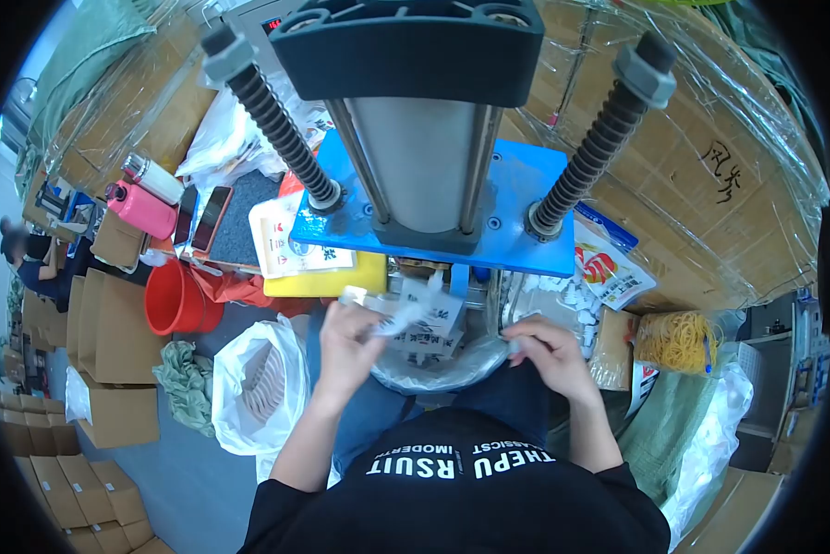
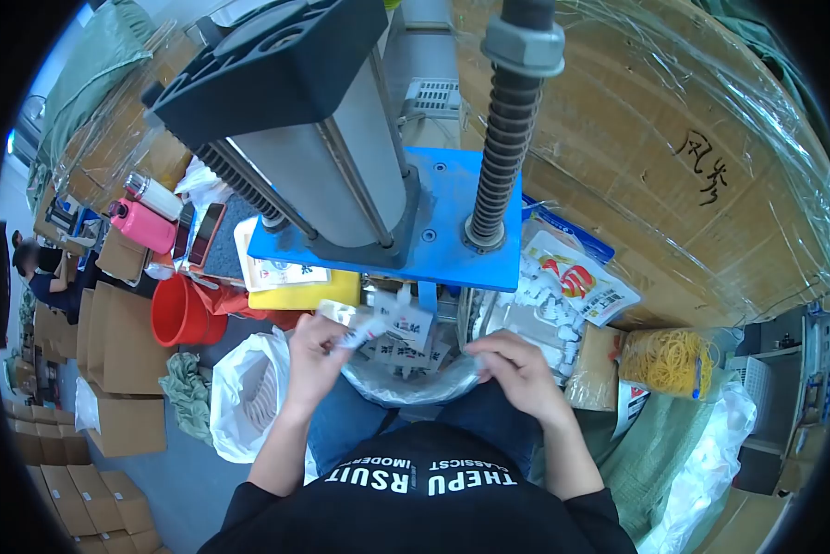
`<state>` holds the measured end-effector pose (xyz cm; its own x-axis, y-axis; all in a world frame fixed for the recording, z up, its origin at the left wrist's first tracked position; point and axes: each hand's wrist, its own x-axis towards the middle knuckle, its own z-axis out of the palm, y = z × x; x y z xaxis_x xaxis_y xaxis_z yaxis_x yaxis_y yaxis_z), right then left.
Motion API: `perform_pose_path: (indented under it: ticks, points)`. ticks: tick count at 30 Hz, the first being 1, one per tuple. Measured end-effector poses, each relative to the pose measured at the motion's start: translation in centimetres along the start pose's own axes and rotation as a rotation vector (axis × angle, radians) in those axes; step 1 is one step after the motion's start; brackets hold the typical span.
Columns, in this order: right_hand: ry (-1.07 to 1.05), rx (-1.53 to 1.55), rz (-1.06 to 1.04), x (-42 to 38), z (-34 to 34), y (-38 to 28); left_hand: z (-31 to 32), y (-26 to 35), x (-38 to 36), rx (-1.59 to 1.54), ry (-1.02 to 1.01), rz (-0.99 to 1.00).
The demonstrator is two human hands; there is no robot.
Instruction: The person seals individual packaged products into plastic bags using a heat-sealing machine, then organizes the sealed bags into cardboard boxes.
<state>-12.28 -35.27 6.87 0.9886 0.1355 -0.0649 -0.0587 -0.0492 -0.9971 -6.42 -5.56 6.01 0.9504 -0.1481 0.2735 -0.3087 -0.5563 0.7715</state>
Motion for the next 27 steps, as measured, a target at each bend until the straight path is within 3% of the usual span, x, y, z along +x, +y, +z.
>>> perform_pose_path:
  ticks: [2,5,8,10,11,13,16,19,21,24,26,27]
  points:
    - [-0.015,0.021,0.012,1.1,1.1,-2.0,0.6,1.6,-0.4,-0.057,-0.094,0.009]
    - [-0.097,-0.383,-0.193,3.2,1.8,-5.2,0.9,3.0,-0.7,-0.153,-0.237,-0.054]
    - [-0.129,-0.274,-0.200,3.7,3.2,-4.5,1.5,2.8,-1.4,-0.276,-0.329,-0.065]
    - [-0.082,-0.216,-0.181,3.0,4.1,-2.8,2.1,2.0,-2.5,-0.565,-0.492,-0.401]
    - [-0.009,-0.167,-0.151,2.8,4.4,-1.8,3.0,2.0,-3.0,-0.699,-0.452,-0.475]
    - [0.159,-0.152,-0.117,2.6,3.8,-1.2,2.9,1.7,-3.1,-0.609,-0.467,-0.468]
    - [-0.031,-0.329,-0.156,2.9,1.3,-4.0,2.9,2.8,-2.3,-0.573,-0.441,-0.409]
    - [-0.161,-0.308,-0.117,3.1,2.0,-4.4,2.9,2.5,-1.9,-0.449,-0.526,-0.301]
    - [-0.119,-0.339,-0.167,2.7,3.0,-2.0,3.4,1.5,-2.6,-0.661,-0.569,-0.479]
    - [0.022,-0.023,-0.079,2.4,4.4,0.2,3.9,1.1,-3.2,-0.814,-0.514,-0.575]
    - [0.081,-0.124,0.039,2.2,3.3,-1.0,4.1,0.3,-2.5,-0.839,-0.431,-0.633]
    - [0.160,-0.211,-0.014,2.2,2.4,-0.8,4.3,0.2,-1.7,-0.870,-0.342,-0.650]
